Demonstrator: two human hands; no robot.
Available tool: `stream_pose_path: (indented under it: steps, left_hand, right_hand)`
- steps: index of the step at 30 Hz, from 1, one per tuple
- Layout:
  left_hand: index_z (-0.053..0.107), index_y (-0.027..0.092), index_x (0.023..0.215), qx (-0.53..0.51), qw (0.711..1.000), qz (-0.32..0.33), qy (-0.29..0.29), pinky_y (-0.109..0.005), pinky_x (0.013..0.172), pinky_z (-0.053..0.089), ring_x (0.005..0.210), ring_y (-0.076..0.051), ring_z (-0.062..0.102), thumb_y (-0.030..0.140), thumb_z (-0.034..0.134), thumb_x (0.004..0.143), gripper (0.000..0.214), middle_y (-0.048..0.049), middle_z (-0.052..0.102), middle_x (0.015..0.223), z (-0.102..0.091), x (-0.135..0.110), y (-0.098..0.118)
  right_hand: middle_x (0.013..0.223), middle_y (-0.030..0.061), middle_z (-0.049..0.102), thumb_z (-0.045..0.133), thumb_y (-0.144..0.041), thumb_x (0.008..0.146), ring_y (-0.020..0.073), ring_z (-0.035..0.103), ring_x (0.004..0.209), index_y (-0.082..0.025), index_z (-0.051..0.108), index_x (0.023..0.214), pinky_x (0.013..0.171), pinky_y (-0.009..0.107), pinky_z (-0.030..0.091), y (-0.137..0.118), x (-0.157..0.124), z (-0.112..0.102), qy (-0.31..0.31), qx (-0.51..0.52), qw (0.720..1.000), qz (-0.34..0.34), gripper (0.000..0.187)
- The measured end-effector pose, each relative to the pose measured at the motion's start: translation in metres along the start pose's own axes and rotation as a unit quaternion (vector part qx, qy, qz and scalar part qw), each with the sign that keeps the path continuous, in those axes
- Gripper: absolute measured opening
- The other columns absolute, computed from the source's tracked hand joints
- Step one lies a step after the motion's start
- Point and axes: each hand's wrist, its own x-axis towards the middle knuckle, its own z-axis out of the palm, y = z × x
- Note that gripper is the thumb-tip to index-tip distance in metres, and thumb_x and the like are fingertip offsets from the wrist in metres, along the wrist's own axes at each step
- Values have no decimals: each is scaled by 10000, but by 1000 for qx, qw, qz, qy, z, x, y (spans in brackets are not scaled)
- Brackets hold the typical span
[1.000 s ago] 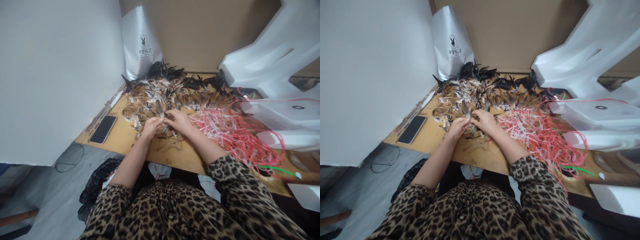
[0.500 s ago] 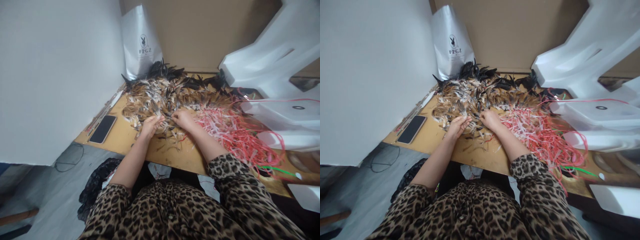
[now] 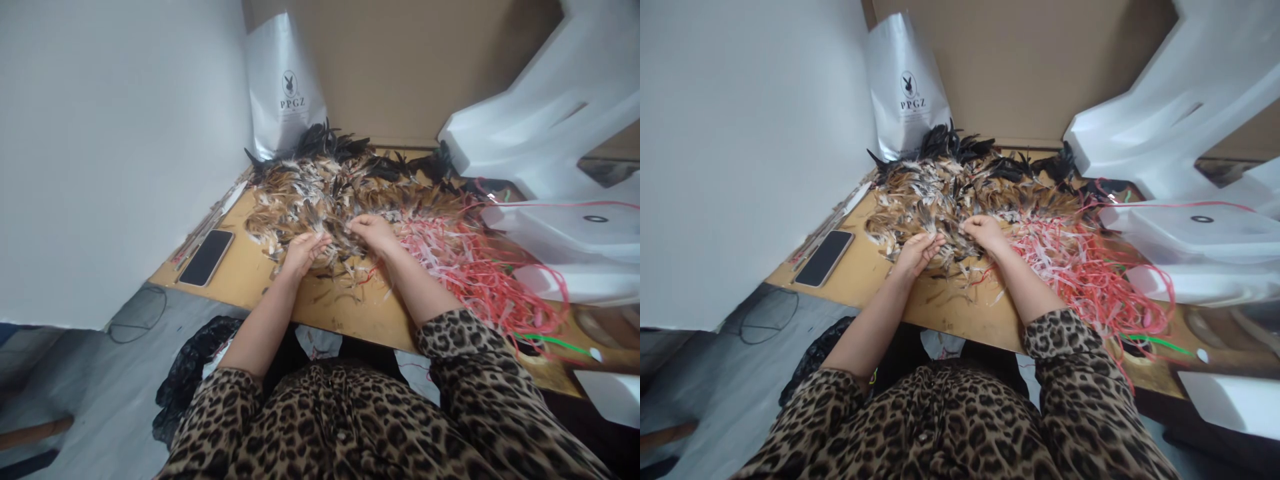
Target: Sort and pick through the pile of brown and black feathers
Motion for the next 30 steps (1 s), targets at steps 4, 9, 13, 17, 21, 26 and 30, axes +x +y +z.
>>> stream_pose_path:
  steps: [4, 9, 13, 17, 21, 26, 30]
  left_hand:
    - [654, 96, 803, 11, 1000, -16, -16, -173, 625, 486, 743, -126, 662, 215, 705, 661, 192, -84, 697, 847, 2, -2, 1]
    - [647, 92, 806, 24, 999, -20, -18, -169, 622, 491, 740, -119, 662, 209, 681, 693, 166, -96, 695, 877, 2, -3, 1]
    - [647, 93, 784, 20, 999, -24, -19, -154, 575, 484, 697, -113, 660, 211, 686, 687, 158, -82, 698, 822, 2, -2, 0]
    - [645, 96, 766, 21, 999, -29, -24, -138, 543, 469, 665, -106, 657, 219, 701, 670, 167, -73, 697, 787, 2, -2, -1]
    - [640, 96, 758, 31, 999, -26, -25, -144, 540, 468, 662, -111, 658, 227, 706, 662, 175, -74, 696, 774, 2, -1, -4]
    - [628, 97, 733, 49, 998, -24, -19, -150, 555, 464, 646, -101, 651, 222, 708, 660, 165, -70, 692, 741, 4, -2, -4]
    - [630, 96, 738, 61, 998, -31, -10, -161, 579, 466, 640, -93, 643, 213, 707, 658, 161, -67, 689, 736, 6, -3, -3]
  right_hand:
    - [512, -18, 548, 728, -390, 549, 48, 364, 411, -153, 590, 610, 409, 199, 247, -8, -5, 4, -40, 151, 987, 41, 281]
    - [521, -27, 543, 772, -352, 491, 46, 378, 419, -154, 560, 596, 401, 192, 238, -12, -11, 16, -74, 227, 969, 62, 308]
    - [430, -63, 453, 749, -376, 524, 43, 331, 393, -160, 554, 604, 404, 197, 219, -12, -18, 29, -66, 190, 979, 42, 302]
    - [474, -54, 478, 708, -396, 558, 51, 358, 432, -156, 556, 616, 439, 201, 268, -12, -22, 36, -28, 129, 991, 0, 290]
    - [557, -26, 542, 658, -383, 588, 76, 421, 490, -155, 573, 651, 492, 217, 332, -5, -20, 39, 2, 49, 998, -34, 252]
    - [572, -19, 548, 603, -332, 629, 82, 427, 510, -155, 591, 661, 526, 224, 353, 2, -18, 43, 19, 4, 997, -74, 180]
    - [579, -22, 554, 607, -331, 627, 80, 424, 505, -161, 592, 663, 515, 221, 343, -1, -21, 45, 27, 15, 998, -55, 174]
